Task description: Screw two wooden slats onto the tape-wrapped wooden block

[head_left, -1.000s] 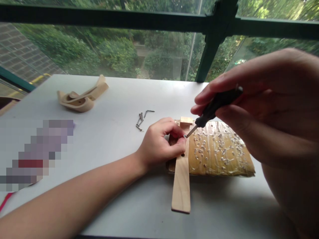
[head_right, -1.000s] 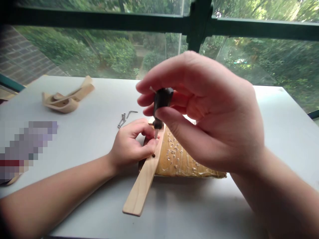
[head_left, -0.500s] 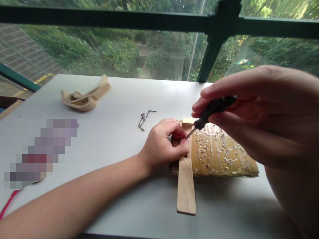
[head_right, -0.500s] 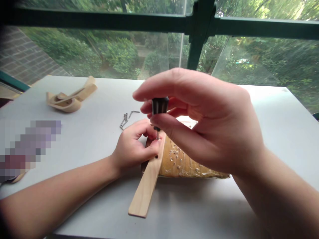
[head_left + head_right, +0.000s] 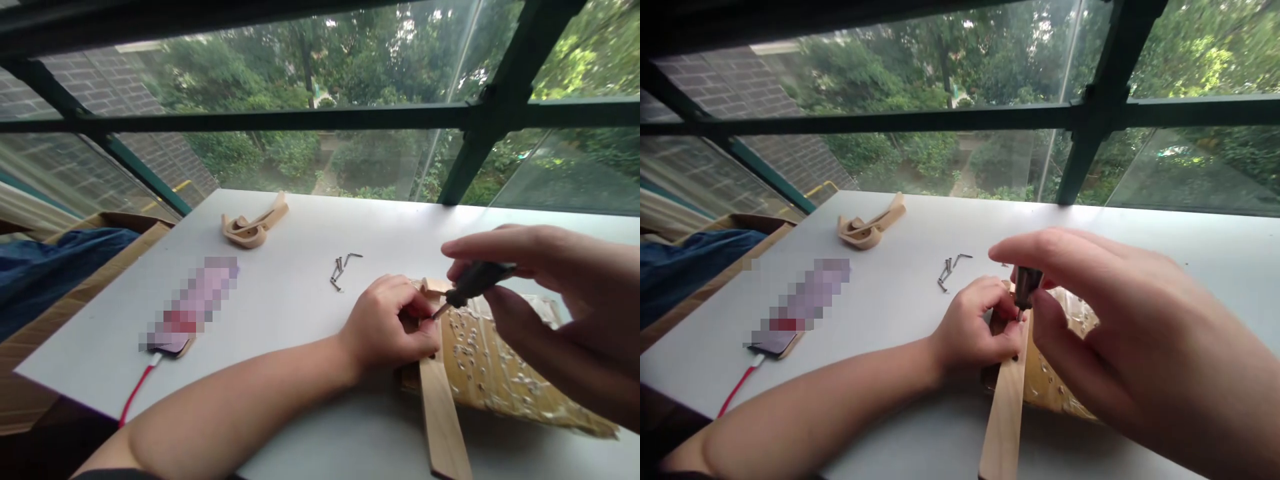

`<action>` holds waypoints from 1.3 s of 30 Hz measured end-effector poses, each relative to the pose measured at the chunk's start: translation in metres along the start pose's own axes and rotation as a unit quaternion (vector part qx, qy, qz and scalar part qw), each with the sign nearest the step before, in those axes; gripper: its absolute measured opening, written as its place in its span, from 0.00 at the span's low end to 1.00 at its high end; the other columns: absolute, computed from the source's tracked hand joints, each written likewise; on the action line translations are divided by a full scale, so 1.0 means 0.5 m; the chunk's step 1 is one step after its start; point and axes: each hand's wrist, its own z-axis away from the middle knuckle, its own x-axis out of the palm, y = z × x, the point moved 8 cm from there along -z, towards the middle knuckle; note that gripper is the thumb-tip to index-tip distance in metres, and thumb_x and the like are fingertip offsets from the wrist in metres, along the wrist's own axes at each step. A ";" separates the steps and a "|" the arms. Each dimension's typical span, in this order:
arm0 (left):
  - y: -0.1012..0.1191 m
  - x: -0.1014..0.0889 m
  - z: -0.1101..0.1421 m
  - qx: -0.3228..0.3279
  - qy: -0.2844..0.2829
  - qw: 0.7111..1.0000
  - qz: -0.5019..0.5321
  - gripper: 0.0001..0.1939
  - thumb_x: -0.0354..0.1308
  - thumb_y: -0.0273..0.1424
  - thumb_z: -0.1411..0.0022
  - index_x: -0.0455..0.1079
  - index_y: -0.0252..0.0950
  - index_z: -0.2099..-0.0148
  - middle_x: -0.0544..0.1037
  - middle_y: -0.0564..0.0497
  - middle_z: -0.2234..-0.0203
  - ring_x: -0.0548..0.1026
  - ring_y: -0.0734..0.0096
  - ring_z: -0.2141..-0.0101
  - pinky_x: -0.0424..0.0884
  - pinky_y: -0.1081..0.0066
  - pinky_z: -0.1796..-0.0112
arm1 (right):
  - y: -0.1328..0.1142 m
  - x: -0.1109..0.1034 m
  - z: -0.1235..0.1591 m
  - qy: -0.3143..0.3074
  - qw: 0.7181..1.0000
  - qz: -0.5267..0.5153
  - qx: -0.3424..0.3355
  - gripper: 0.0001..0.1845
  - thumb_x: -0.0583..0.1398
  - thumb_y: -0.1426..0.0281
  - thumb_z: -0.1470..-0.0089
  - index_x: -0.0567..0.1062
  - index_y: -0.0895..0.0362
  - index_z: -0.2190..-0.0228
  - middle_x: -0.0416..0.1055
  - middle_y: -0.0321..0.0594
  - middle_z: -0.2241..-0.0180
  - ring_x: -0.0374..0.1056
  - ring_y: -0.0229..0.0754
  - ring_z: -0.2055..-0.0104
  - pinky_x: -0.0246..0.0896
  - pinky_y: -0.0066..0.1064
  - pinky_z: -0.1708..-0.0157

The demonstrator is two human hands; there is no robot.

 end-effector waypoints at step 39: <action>0.000 0.002 0.000 0.030 -0.012 0.999 -0.002 0.02 0.60 0.28 0.48 0.72 0.36 0.69 0.73 0.53 0.76 0.70 0.71 0.73 0.72 0.66 0.62 | 0.045 0.020 0.006 0.048 0.998 0.014 0.046 0.27 0.69 0.72 0.51 0.74 0.47 0.49 0.73 0.37 0.68 0.71 0.38 0.75 0.65 0.27 0.81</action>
